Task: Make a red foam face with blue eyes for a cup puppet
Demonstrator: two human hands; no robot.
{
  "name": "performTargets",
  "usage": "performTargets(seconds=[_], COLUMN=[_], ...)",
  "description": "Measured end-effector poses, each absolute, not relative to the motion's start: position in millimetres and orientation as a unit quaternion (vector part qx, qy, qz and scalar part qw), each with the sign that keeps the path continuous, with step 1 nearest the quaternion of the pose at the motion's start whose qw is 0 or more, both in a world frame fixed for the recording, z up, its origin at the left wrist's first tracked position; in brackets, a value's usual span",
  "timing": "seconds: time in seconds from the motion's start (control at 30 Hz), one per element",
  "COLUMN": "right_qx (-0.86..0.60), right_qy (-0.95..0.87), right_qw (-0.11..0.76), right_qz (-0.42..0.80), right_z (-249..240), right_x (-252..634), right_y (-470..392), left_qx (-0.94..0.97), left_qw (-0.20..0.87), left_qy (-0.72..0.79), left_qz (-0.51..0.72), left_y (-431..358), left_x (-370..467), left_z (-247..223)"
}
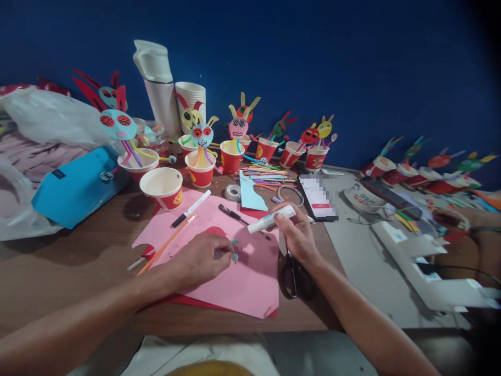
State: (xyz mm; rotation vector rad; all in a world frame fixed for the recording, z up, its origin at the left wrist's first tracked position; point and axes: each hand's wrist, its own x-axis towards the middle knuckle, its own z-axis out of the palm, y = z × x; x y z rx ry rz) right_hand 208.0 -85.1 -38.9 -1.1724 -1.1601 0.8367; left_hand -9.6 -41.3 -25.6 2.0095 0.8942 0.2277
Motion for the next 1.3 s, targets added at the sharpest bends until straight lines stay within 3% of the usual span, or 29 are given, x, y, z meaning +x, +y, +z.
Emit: performTargets(seconds=[0.47, 1.3], right_qx=[-0.522, -0.510], right_qy=[-0.532, -0.546], right_qw=[0.559, 0.540], right_qz=[0.364, 0.387], right_z=[-38.2, -35.0], right_x=[207.1, 203.7], right_y=[-87.1, -92.4], left_qx=[0.914, 0.892], left_qw=[0.233, 0.241], left_qy=[0.328, 0.382], left_qz=[0.054, 0.012], left_y=[-43.2, -45.9], left_x=[-12.0, -8.8], left_z=[-26.6, -34.4])
